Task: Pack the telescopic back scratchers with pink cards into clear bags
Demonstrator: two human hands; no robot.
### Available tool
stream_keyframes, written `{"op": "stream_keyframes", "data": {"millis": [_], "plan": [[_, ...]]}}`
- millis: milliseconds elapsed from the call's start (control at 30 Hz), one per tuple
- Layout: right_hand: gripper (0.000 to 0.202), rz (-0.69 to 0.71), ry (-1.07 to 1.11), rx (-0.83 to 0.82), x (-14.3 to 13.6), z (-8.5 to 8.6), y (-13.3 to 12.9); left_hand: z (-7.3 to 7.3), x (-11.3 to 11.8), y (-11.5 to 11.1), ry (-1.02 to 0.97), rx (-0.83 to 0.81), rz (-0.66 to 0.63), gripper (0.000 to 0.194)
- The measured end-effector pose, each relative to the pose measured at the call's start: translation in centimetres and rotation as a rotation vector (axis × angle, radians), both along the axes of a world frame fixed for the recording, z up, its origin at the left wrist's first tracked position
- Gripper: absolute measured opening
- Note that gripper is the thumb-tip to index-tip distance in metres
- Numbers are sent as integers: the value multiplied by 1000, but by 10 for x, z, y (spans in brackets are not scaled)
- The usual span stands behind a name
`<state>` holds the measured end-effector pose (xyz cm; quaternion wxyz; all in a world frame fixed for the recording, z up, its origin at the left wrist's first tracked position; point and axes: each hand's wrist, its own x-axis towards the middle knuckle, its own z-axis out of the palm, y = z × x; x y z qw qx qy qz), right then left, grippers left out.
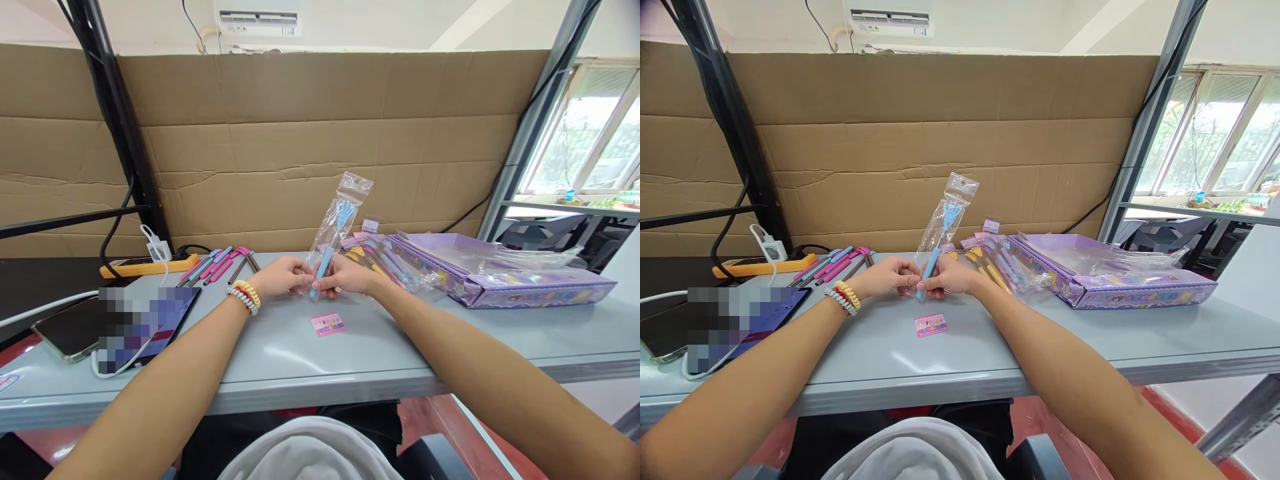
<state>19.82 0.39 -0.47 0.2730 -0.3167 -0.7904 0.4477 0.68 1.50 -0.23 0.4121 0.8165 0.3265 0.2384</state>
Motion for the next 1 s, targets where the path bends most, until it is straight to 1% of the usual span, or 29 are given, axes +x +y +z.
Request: {"op": "stream_keyframes", "data": {"millis": [67, 133, 300, 367, 567, 633, 700, 833, 900, 1000], "plan": [[26, -26, -1, 3, 0, 1, 0, 1, 1, -1, -14, 27, 23, 30], [27, -41, -8, 7, 0, 1, -1, 2, 2, -2, -29, 20, 23, 30], [29, -8, 32, -16, -3, 3, -4, 3, 3, -6, -17, -105, -54, 37], [32, -19, 19, -5, -5, 3, -4, 2, 3, -7, -18, -139, -78, 37], [35, -104, -76, 183, -4, 4, -4, 1, 4, -4, -36, -118, -63, 37], [35, -108, -181, 216, -1, 5, -3, 1, 3, 0, -8, -36, -20, 36], [39, -93, -330, 227, 1, 6, -2, 1, 1, 3, 61, 108, 80, 33], [52, 10, -619, 117, 0, 9, -4, -1, -6, 9, 251, 422, 304, 29], [57, 27, -696, 86, -3, 11, -6, -2, -9, 12, 306, 547, 370, 30], [52, -28, -715, 130, -7, 11, -9, -4, -11, 14, 321, 655, 414, 32]]}}
